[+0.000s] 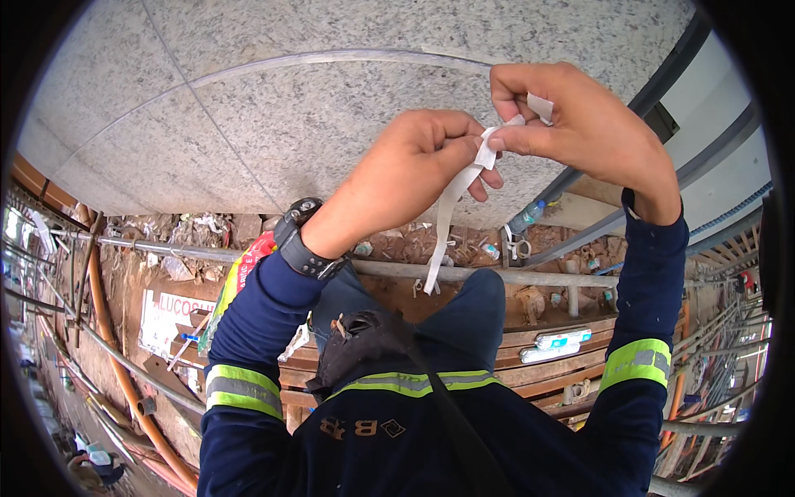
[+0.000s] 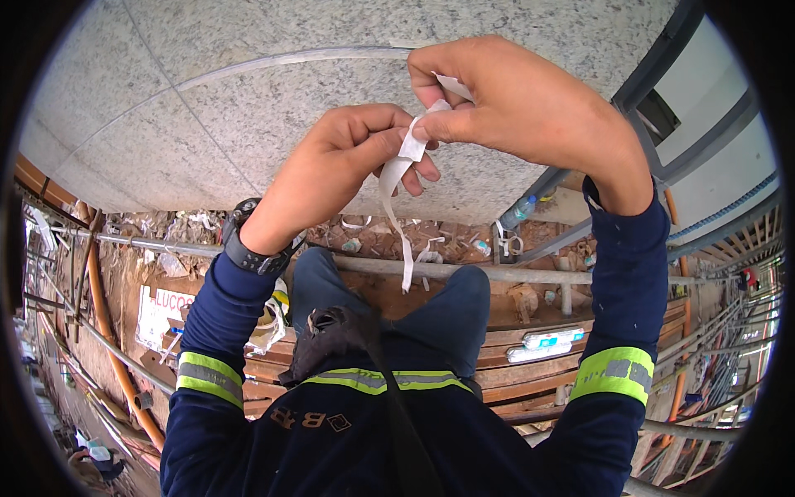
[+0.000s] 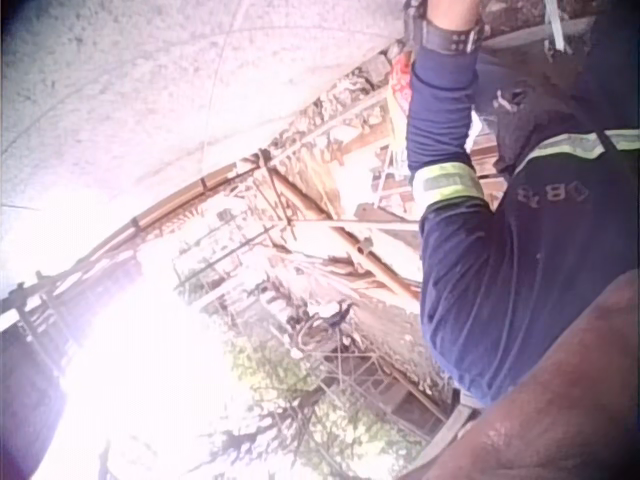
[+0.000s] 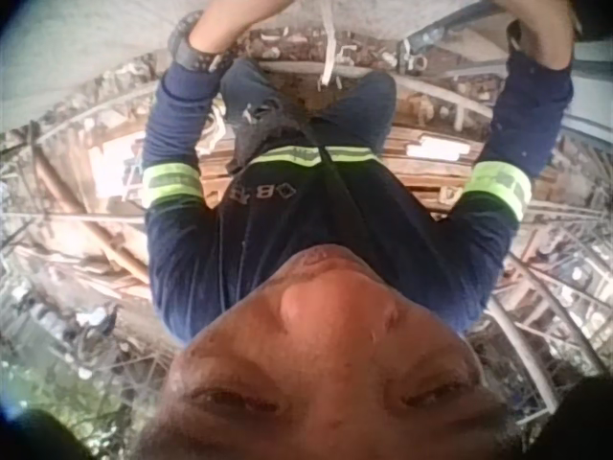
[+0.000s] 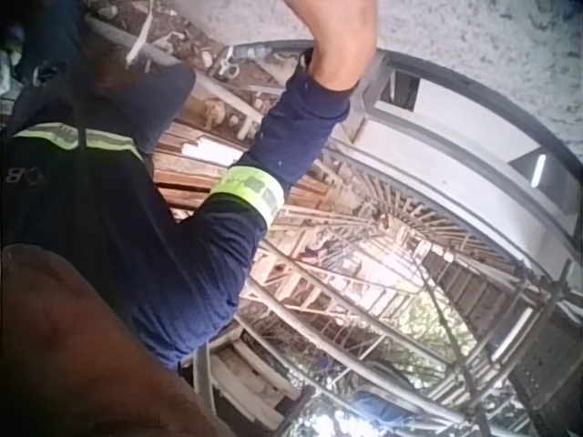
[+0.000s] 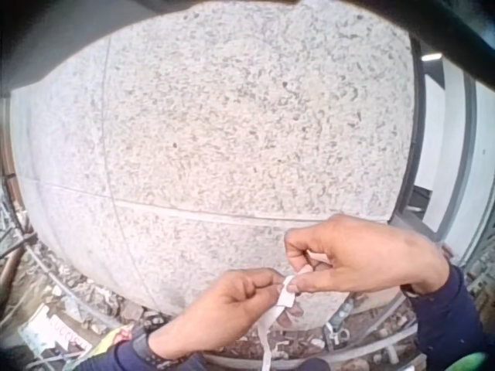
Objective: The person applies white tape along the seams of a curved stone or concrete wall. They unroll and tear pieces of tape, press them into the joints, and smooth them down by hand. The work is performed on scaffolding at a construction site.
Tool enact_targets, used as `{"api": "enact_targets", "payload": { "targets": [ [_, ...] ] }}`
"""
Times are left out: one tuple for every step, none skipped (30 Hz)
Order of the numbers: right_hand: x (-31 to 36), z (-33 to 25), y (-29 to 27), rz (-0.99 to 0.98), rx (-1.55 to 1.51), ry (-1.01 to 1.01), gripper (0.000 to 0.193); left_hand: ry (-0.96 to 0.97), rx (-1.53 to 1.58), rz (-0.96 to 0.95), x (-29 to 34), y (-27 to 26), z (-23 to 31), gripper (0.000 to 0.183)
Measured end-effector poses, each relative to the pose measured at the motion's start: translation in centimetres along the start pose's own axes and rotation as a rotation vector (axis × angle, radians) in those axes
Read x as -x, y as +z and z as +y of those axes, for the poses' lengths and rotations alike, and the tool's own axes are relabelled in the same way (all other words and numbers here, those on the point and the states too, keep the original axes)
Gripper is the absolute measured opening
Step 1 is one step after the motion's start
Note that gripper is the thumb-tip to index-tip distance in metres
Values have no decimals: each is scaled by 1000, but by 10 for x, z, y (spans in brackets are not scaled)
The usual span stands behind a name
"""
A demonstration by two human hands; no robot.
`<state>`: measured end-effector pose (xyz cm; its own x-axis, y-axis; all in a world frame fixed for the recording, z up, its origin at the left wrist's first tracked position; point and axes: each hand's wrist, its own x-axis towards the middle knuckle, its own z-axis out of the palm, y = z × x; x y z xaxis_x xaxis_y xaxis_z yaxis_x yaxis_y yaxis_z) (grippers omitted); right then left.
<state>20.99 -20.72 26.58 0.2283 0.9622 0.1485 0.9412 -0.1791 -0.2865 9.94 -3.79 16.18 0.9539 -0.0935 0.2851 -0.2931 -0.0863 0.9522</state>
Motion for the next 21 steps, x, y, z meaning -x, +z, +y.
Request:
{"api": "enact_targets", "payload": {
  "targets": [
    [0, 1, 1, -4, -1, -1, 28, -9, 1, -3, 1, 1, 1, 26],
    [0, 3, 3, -8, -2, -2, 28, -4, 0, -5, 1, 1, 0, 27],
    [0, 5, 5, 4, 10, -12, 28, 1, 0, -7, 1, 1, 0, 27],
    [0, 7, 6, 15, 23, -22, 28, 5, -1, -9, 1, 2, -1, 27],
    [0, 9, 7, 25, 37, -33, 28, 8, -3, -8, 2, 2, -1, 27],
    [0, 10, 7, 20, 53, -33, 28, 12, -4, -6, 2, 1, -2, 27],
    [0, 10, 7, 15, 70, -33, 28, 15, -5, -6, 2, 1, -3, 27],
    [0, 11, 8, 10, 86, -32, 29, 43, -27, -5, 3, 0, -2, 26],
    [1, 11, 8, 14, 71, -23, 29, 71, -48, -5, 4, -1, -1, 25],
    [2, 11, 10, 19, 57, -14, 29, 99, -69, -6, 4, -2, -1, 23],
    [2, 10, 10, 23, 44, -9, 29, 98, -64, 8, 5, 0, -2, 22],
    [2, 7, 10, 16, 30, 0, 30, 97, -59, 21, 7, 5, -4, 20],
    [2, 4, 7, 9, 16, 10, 31, 95, -54, 34, 8, 7, -5, 20],
    [3, 1, 5, 3, 3, 22, 32, 111, -67, 35, 9, 7, -7, 19],
    [3, -2, 3, -1, -22, 32, 32, 128, -79, 36, 9, 6, -8, 18],
    [3, -4, 2, -5, -47, 41, 32, 144, -93, 37, 10, 6, -8, 18],
    [5, -5, 1, -7, -72, 54, 32, 135, -121, 44, 10, 8, -7, 18],
    [6, -2, 1, -8, -90, 47, 31, 127, -150, 51, 11, 9, -5, 17],
    [8, 3, 1, -9, -108, 39, 31, 119, -179, 58, 11, 11, -4, 17],
    [7, 5, 2, -13, -124, 27, 30, 127, -192, 74, 11, 11, -4, 16],
    [7, 6, 3, -35, -128, 19, 29, 135, -204, 90, 12, 11, -5, 15]
  ]
}}
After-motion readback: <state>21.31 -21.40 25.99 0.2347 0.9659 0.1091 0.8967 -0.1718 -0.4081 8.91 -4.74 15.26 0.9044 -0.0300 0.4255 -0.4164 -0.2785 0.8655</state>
